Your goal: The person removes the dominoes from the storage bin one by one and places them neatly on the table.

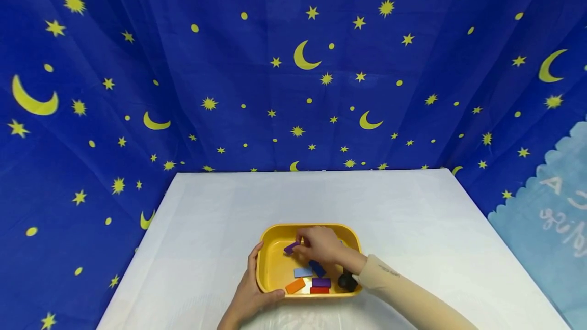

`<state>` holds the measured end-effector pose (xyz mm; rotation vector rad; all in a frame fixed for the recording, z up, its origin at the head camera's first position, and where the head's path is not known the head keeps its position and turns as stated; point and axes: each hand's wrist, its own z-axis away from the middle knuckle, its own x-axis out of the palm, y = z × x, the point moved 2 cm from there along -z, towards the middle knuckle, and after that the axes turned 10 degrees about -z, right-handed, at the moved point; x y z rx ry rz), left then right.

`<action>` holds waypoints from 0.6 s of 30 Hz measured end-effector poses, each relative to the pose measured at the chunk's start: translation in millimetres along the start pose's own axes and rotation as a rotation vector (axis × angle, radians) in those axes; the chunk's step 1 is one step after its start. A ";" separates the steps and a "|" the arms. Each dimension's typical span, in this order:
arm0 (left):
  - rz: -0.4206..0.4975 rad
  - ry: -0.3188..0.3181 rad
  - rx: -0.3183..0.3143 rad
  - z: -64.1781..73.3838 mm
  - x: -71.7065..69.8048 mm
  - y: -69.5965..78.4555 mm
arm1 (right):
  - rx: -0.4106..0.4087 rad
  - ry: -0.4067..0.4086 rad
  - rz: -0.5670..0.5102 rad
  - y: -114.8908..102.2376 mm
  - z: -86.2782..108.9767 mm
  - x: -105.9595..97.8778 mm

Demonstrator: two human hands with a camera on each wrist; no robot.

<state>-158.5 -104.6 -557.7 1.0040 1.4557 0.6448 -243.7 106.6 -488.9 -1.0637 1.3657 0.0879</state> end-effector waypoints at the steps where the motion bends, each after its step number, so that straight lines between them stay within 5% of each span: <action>1: -0.001 0.002 0.002 0.0 0.1 -0.1 | 0.010 0.005 -0.010 -0.6 0.7 -3.1; 12: -0.024 0.009 -0.009 -0.6 2.6 -0.8 | 0.076 0.118 -0.159 3.0 15.1 -39.2; 18: -0.015 0.000 -0.012 -0.3 1.8 -0.3 | 0.178 0.180 -0.226 15.7 25.6 -59.7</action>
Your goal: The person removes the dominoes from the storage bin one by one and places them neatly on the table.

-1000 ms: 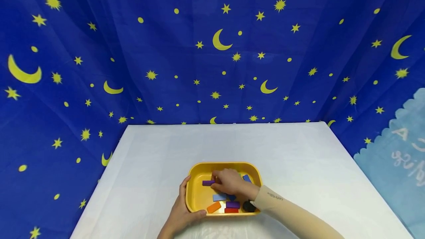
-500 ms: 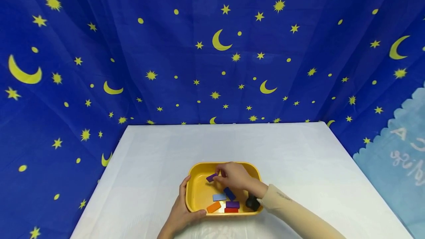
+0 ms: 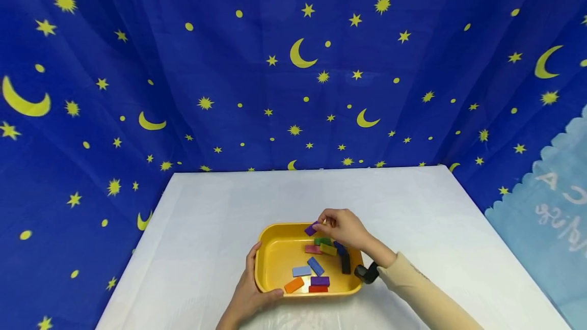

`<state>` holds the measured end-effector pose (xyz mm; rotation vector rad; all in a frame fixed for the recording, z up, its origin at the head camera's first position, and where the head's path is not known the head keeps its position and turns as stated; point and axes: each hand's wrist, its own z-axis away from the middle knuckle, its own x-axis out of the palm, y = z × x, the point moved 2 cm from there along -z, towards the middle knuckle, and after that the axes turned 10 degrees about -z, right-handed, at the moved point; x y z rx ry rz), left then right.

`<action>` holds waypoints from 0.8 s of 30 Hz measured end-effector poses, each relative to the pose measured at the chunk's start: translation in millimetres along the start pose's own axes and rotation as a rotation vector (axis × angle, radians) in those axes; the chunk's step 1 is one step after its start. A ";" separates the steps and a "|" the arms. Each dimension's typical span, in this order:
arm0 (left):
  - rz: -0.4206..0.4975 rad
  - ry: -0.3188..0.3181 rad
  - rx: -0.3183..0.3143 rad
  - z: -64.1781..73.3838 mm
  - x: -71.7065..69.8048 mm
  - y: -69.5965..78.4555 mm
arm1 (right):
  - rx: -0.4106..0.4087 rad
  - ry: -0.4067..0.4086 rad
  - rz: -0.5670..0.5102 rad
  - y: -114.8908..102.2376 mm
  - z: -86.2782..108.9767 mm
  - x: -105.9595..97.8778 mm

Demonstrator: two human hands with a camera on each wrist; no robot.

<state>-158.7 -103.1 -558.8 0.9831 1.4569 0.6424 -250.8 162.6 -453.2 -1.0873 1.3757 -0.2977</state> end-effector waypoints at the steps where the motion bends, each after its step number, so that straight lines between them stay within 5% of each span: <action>1: 0.002 -0.002 0.000 -0.3 -0.1 0.3 | 0.018 0.019 -0.010 3.0 0.7 -4.5; 14: -0.011 0.000 0.009 -0.3 0.1 -2.6 | 0.191 0.247 -0.109 51.6 20.5 -54.0; 24: -0.018 0.002 0.017 -0.4 -1.4 -2.4 | 0.345 0.267 -0.026 87.9 48.1 -67.1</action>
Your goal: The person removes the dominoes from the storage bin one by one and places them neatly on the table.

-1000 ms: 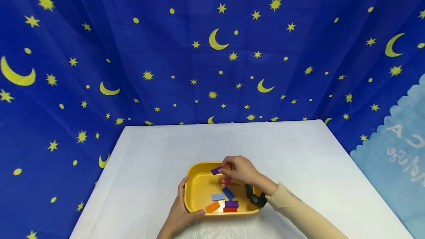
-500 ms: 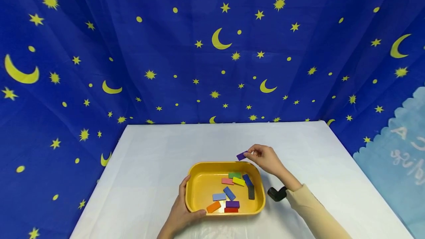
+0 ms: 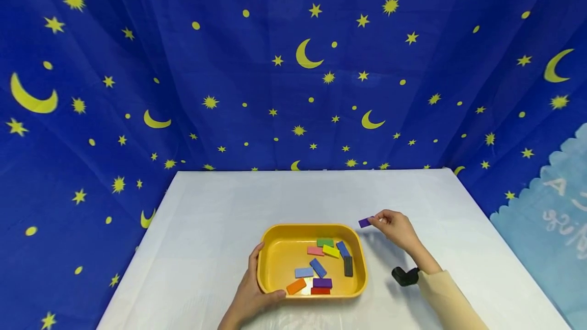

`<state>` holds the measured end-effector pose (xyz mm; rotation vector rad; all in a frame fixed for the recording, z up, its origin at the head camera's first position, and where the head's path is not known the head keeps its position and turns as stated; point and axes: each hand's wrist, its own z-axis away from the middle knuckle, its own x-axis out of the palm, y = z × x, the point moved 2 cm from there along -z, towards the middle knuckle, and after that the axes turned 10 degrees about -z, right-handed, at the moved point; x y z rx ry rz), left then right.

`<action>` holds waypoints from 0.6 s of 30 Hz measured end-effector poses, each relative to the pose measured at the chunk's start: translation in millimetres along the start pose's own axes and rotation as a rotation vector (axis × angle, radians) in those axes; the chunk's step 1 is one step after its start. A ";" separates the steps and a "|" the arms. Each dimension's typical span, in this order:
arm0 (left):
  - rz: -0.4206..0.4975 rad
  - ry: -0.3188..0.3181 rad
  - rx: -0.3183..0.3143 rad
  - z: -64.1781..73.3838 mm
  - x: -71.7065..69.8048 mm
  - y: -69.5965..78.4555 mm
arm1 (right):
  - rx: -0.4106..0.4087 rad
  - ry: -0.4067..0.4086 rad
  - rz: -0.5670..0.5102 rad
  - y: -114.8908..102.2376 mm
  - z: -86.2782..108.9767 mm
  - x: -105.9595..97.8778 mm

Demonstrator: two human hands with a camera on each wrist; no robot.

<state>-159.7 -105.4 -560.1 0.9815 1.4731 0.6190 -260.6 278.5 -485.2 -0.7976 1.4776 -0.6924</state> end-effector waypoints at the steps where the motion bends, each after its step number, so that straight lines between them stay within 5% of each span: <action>1: -0.004 0.000 0.009 -0.1 0.1 0.1 | 0.009 -0.003 0.007 3.6 1.4 -0.9; 18: -0.009 0.004 0.038 0.5 -1.2 0.6 | 0.155 -0.069 -0.036 33.7 19.5 4.6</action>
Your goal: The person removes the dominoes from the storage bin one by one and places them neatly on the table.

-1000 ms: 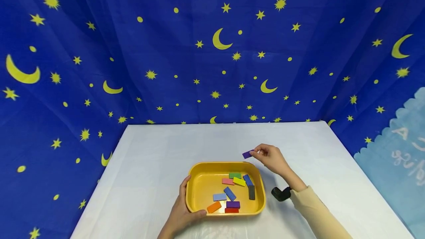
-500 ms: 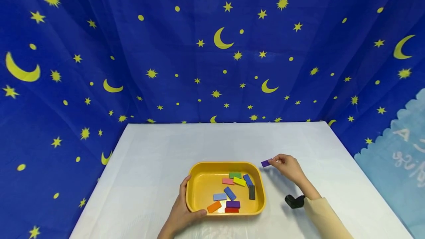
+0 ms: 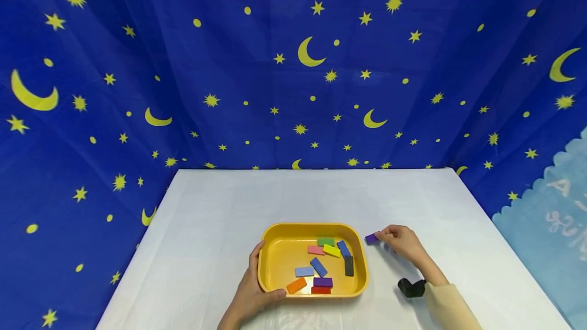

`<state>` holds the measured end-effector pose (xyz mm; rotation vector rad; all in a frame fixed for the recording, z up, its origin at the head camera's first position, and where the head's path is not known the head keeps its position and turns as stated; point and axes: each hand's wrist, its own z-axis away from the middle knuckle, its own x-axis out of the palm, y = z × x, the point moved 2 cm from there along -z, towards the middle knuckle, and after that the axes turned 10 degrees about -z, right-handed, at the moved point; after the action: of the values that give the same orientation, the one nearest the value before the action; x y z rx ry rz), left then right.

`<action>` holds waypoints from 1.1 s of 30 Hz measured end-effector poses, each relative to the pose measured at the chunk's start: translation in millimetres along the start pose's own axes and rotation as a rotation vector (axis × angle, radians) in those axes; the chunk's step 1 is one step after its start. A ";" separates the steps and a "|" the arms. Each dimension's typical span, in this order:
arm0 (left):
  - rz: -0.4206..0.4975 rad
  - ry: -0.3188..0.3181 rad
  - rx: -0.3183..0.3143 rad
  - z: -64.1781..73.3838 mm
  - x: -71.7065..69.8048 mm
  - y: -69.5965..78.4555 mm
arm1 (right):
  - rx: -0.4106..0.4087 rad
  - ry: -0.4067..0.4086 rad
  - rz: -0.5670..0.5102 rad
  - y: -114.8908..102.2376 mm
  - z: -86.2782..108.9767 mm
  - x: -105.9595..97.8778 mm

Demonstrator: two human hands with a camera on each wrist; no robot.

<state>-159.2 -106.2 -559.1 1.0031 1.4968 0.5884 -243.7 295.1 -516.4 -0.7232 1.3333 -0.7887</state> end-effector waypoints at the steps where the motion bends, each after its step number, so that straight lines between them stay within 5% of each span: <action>1: 0.000 -0.003 -0.003 -0.4 0.1 0.2 | -0.001 -0.004 0.008 1.0 0.6 0.2; 15: 0.003 0.002 0.005 -3.0 -1.5 3.1 | 0.043 -0.024 0.027 15.4 3.0 -0.7; 29: 0.021 -0.021 -0.087 1.3 -1.2 0.2 | 0.102 -0.036 -0.017 20.8 0.2 5.7; 33: 0.034 -0.024 -0.070 0.1 0.7 0.5 | 0.101 -0.037 -0.013 20.5 3.3 3.0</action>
<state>-158.9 -105.4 -559.0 0.9802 1.4308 0.6466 -238.6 304.0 -534.7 -0.6637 1.2481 -0.8431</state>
